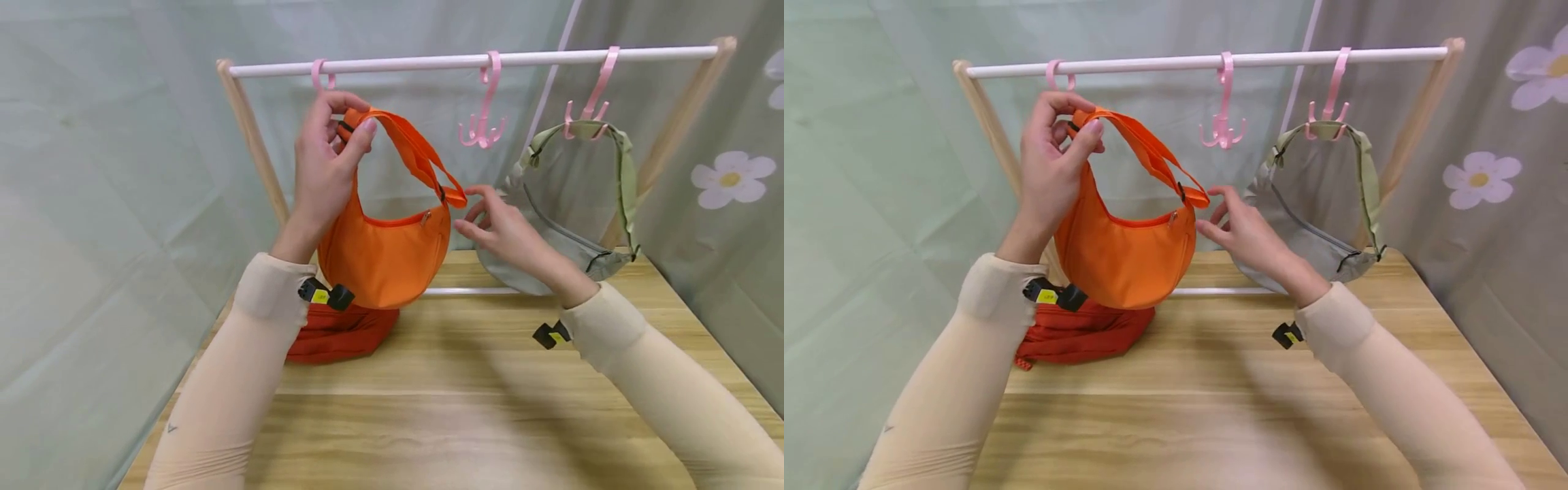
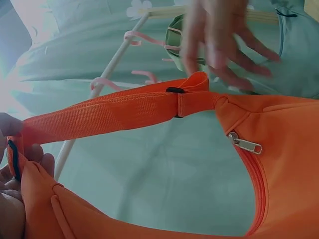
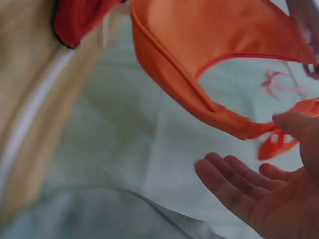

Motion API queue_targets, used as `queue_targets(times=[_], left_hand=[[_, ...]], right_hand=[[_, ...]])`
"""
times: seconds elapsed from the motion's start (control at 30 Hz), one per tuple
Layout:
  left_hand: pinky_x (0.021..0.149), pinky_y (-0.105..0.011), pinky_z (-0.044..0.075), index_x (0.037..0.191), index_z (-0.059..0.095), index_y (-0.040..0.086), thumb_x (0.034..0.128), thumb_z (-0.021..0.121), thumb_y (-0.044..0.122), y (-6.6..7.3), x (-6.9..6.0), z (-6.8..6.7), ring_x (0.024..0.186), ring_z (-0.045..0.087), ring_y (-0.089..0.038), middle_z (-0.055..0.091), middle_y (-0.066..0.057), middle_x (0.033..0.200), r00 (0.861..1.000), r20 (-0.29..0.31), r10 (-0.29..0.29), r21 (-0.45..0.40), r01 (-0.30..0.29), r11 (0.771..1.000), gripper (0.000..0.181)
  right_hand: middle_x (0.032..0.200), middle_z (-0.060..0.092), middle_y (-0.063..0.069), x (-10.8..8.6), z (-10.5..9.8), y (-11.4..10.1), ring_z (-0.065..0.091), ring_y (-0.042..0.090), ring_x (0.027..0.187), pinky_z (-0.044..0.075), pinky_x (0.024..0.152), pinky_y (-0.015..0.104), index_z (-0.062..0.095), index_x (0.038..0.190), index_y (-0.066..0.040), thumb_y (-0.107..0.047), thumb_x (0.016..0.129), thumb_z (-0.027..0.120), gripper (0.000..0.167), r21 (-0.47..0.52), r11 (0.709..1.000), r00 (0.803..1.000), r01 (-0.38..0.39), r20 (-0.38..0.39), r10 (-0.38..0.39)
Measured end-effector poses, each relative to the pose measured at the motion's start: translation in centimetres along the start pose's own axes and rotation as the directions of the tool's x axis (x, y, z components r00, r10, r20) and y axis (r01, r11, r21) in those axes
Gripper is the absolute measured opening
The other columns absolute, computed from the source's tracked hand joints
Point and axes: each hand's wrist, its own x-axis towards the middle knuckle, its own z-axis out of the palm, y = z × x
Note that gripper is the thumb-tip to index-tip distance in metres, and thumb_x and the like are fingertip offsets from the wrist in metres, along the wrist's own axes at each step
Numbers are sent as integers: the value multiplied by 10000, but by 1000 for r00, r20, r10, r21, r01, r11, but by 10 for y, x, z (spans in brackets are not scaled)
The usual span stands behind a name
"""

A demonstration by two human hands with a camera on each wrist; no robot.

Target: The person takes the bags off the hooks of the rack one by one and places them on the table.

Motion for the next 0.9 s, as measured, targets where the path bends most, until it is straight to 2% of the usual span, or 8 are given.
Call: queue_targets(times=[0.07, 0.17, 0.3, 0.43, 0.6, 0.7, 0.77, 0.9], left_hand=[[695, -297, 472, 1209, 612, 36, 1012, 670, 137, -2, -2, -1, 808, 574, -257, 579, -32, 1073, 1000, 12, -1, -5, 1, 1000, 229], [680, -295, 466, 1203, 613, 34, 1013, 674, 137, -6, -7, 0, 811, 572, -279, 580, -41, 1052, 1000, 21, -6, -17, 7, 1000, 225], [691, -281, 489, 1205, 604, 11, 1025, 660, 134, -14, -15, -3, 822, 574, -336, 584, -27, 1008, 999, 28, 15, -1, -15, 1000, 224], [689, -258, 499, 1226, 591, -29, 1034, 646, 116, -26, -26, -13, 798, 573, -305, 573, 3, 1018, 999, 46, 6, 54, -8, 999, 247], [688, -224, 497, 1246, 581, -29, 1044, 634, 102, -47, -44, -35, 787, 569, -195, 578, -25, 1033, 991, 93, -98, 140, 84, 987, 247], [736, -235, 521, 1265, 558, -26, 1061, 608, 111, -64, -53, -46, 828, 600, -192, 602, -44, 1044, 974, 144, -173, 129, 155, 979, 251], [790, -249, 529, 1278, 531, -40, 1074, 576, 103, -77, -59, -51, 874, 615, -202, 613, -50, 1074, 959, 182, -215, 86, 202, 976, 253], [897, -264, 513, 1300, 490, -60, 1096, 515, 80, -100, -72, -51, 988, 614, -230, 611, -74, 1130, 935, 245, -255, 13, 259, 966, 249]], right_hand=[[1202, 656, 183, 5, 11, 6, 709, 325, 968, 582, 824, 421, 352, 1505, -47, -277, 1019, 703, 642, 106, 992, 997, -66, 42, 62], [1306, 617, 172, 14, 26, 11, 701, 346, 1065, 606, 855, 442, 351, 1494, -52, -281, 987, 748, 683, 269, 953, 990, -136, 60, 124], [1304, 631, 184, 20, 37, 12, 696, 375, 1060, 631, 773, 460, 434, 1427, -25, -138, 982, 742, 553, 387, 910, 988, -149, 15, 155], [1251, 653, 225, 12, 24, 11, 700, 379, 1018, 635, 670, 391, 511, 1361, 11, -24, 993, 676, 405, 338, 935, 988, -111, -67, 141], [1242, 673, 233, 5, -7, 1, 710, 301, 953, 634, 665, 386, 480, 1461, -59, -26, 1001, 674, 500, 278, 959, 994, -58, -75, 81], [1160, 697, 216, 4, -23, -9, 712, 257, 928, 633, 675, 373, 437, 1556, -204, -25, 1004, 674, 627, 250, 968, 999, -1, -38, 11], [1147, 705, 187, 4, -31, -16, 718, 239, 927, 632, 662, 370, 454, 1575, -264, -14, 1005, 667, 658, 208, 977, 998, 55, -18, -52], [1213, 712, 110, 6, -43, -30, 714, 211, 864, 614, 619, 342, 589, 1498, -262, -4, 1008, 653, 557, 99, 987, 992, 125, 2, -126]])
